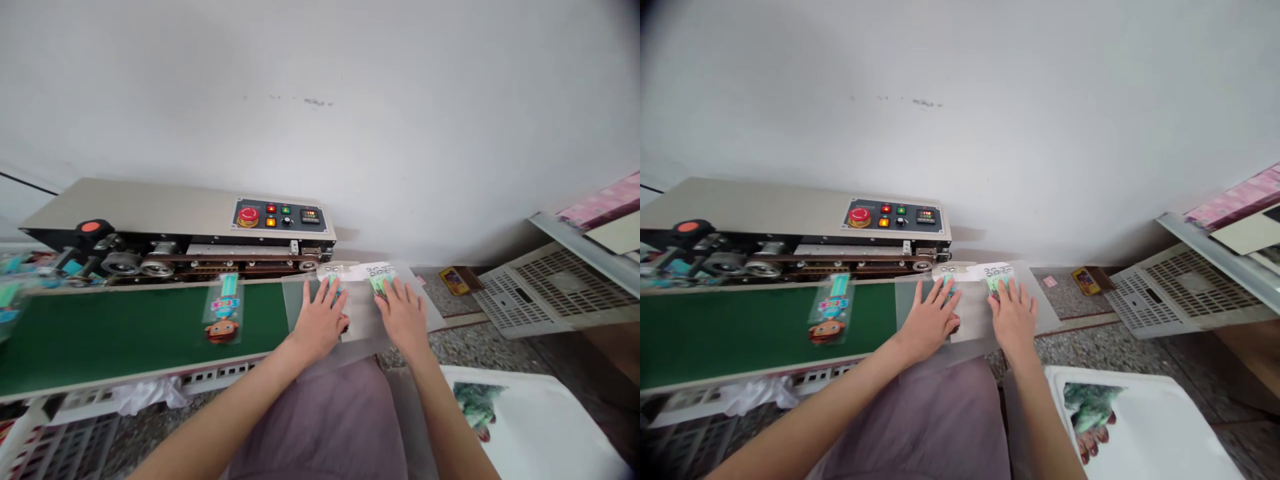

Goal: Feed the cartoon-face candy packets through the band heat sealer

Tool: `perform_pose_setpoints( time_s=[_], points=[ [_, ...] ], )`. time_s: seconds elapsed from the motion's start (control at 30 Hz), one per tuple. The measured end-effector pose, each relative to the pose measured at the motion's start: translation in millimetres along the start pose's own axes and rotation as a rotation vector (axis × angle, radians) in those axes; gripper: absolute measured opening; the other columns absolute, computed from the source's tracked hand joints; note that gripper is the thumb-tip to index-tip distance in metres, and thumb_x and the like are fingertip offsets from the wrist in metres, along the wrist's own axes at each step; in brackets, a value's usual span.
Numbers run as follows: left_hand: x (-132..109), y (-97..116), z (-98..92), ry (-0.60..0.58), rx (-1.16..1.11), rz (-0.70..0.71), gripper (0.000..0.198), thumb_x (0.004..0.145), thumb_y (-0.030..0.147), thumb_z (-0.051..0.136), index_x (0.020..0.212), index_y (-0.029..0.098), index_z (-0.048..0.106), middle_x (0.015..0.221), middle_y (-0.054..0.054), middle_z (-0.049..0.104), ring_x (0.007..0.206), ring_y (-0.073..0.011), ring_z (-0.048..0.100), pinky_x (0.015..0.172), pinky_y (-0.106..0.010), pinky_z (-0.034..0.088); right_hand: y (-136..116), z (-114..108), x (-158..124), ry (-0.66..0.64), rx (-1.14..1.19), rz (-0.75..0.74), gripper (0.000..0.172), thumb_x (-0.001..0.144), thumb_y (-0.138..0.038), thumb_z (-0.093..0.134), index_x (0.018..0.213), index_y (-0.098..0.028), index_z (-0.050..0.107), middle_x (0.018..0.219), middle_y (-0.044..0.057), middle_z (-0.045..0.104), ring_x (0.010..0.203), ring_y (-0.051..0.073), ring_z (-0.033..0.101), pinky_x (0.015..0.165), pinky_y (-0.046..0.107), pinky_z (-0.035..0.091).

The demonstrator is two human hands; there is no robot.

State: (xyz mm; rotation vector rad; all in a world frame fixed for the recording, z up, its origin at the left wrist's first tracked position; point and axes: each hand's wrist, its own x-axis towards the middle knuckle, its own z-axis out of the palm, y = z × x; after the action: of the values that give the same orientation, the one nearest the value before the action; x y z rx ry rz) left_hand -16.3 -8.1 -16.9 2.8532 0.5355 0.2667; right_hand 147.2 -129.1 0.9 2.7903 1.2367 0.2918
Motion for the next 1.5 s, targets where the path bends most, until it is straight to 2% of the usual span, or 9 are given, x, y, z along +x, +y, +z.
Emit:
perform_pose_setpoints(
  time_s=[0.2,0.33,0.43,0.53,0.7,0.9,1.13,1.33,1.5],
  points=[
    [-23,-24,14.5,0.066,0.065,-0.02,0.054,0.106,0.046,0.032,0.154,0.023,0.039,0.166,-0.009,0.027,0.154,-0.032,0.022,0.119,-0.071,0.019,-58,14,-14,-0.004,0.04,-0.004,0.06,0.104,-0.045,0.038,0.153,-0.012,0.041,0.161,0.017,0.036,0.149,0.036,0.028,0.119,0.061,0.017],
    [-40,-46,-6.9,0.001,0.131,-0.1,0.053,0.105,0.042,0.036,0.153,0.022,0.042,0.165,-0.011,0.029,0.153,-0.034,0.025,0.119,-0.07,0.018,-101,-5,-16,-0.055,0.186,0.011,0.064,0.104,-0.05,0.034,0.152,-0.008,0.043,0.161,0.019,0.034,0.144,0.038,0.035,0.11,0.059,0.033],
    [-43,-52,-31.4,-0.065,0.168,-0.203,0.053,0.103,0.042,0.041,0.15,0.017,0.046,0.162,-0.015,0.034,0.15,-0.0394,0.029,0.118,-0.071,0.018,-87,-20,-14,-0.039,0.279,-0.073,0.06,0.105,-0.048,0.032,0.152,-0.013,0.045,0.161,0.016,0.037,0.14,0.035,0.042,0.107,0.051,0.039],
    [-32,-39,-46.9,-0.061,0.154,-0.252,0.053,0.103,0.038,0.042,0.149,0.011,0.048,0.159,-0.018,0.039,0.148,-0.0401,0.032,0.12,-0.07,0.015,-41,-22,-7,0.02,0.251,-0.062,0.05,0.105,-0.039,0.031,0.146,-0.023,0.054,0.158,0.009,0.045,0.139,0.031,0.043,0.11,0.05,0.037],
    [0,3,-24.3,-0.046,-0.002,-0.066,0.055,0.106,0.043,0.035,0.152,0.014,0.043,0.163,-0.016,0.033,0.152,-0.0338,0.027,0.121,-0.067,0.018,9,0,4,-0.063,0.049,0.101,0.05,0.104,-0.037,0.036,0.151,-0.021,0.048,0.16,0.009,0.041,0.146,0.033,0.034,0.115,0.052,0.032],
    [-6,-9,14.9,0.027,0.007,-0.013,0.058,0.105,0.05,0.031,0.155,0.022,0.038,0.167,-0.01,0.025,0.155,-0.0313,0.02,0.12,-0.07,0.018,-33,19,-12,-0.027,0.0,0.032,0.053,0.106,-0.042,0.032,0.155,-0.025,0.04,0.164,0.006,0.033,0.149,0.034,0.028,0.117,0.057,0.026],
    [-36,-54,-10.4,-0.003,0.104,-0.103,0.055,0.105,0.045,0.032,0.152,0.02,0.043,0.164,-0.013,0.033,0.152,-0.036,0.026,0.118,-0.071,0.018,-92,-11,-13,-0.037,0.088,-0.055,0.057,0.104,-0.048,0.035,0.148,-0.016,0.051,0.155,0.017,0.046,0.126,0.038,0.05,0.104,0.056,0.035],
    [-31,-41,-37.0,-0.01,0.104,-0.132,0.048,0.103,0.027,0.035,0.145,0.01,0.05,0.159,-0.018,0.039,0.15,-0.0352,0.032,0.121,-0.067,0.014,-75,-27,-10,-0.1,0.113,-0.184,0.047,0.106,-0.04,0.032,0.145,-0.028,0.055,0.157,0.005,0.046,0.124,0.033,0.052,0.098,0.048,0.04],
    [-5,-8,-19.1,-0.029,0.009,0.04,0.051,0.105,0.029,0.033,0.15,0.007,0.043,0.16,-0.018,0.037,0.151,-0.0308,0.029,0.124,-0.064,0.014,-51,-20,-6,-0.132,0.066,-0.175,0.044,0.104,-0.031,0.036,0.144,-0.027,0.056,0.155,0.003,0.048,0.132,0.033,0.047,0.104,0.05,0.038]
  ],
)
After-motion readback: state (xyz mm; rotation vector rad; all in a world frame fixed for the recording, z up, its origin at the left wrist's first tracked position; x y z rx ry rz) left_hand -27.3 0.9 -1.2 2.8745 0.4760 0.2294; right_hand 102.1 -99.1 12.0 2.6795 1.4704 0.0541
